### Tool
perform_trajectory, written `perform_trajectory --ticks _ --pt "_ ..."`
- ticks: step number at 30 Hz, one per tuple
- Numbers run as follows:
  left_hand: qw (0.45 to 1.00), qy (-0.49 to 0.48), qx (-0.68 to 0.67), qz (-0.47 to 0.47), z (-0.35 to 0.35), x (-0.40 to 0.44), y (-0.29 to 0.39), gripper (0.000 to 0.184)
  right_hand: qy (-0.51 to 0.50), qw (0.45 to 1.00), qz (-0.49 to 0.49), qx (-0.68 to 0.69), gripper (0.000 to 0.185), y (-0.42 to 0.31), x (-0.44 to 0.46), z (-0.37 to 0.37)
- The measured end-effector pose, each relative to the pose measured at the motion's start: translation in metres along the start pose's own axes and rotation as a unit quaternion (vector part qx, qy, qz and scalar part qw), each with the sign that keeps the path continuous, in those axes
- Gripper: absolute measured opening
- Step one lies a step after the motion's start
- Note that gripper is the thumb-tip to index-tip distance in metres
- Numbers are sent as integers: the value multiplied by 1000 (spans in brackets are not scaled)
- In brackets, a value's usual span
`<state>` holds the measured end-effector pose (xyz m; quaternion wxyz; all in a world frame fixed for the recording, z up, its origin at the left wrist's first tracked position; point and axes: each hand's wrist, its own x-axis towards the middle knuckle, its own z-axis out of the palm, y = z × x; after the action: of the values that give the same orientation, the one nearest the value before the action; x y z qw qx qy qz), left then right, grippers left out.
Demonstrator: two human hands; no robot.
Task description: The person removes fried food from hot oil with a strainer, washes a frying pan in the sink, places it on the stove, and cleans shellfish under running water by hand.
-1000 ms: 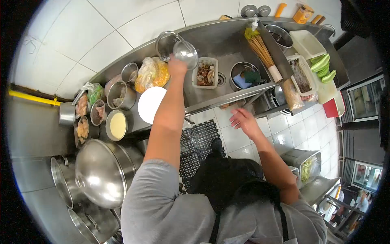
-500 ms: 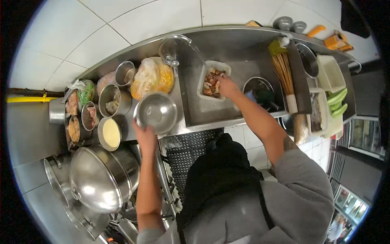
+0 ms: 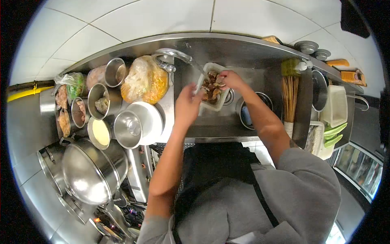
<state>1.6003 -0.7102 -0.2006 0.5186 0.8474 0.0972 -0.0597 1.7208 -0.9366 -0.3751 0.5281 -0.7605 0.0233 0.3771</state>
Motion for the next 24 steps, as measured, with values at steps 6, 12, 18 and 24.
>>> perform_trajectory --ticks 6,12,18,24 --pt "882 -219 -330 -256 94 103 -42 44 14 983 -50 178 28 -49 -33 13" --pt "914 -260 -214 -226 94 140 -80 27 168 980 -78 -74 24 -59 -17 8" --pt "951 -175 254 14 84 130 -51 40 130 986 -34 102 28 -3 14 29" --pt "952 -136 -170 -214 97 118 -82 38 -9 916 -68 395 29 -12 -10 45"
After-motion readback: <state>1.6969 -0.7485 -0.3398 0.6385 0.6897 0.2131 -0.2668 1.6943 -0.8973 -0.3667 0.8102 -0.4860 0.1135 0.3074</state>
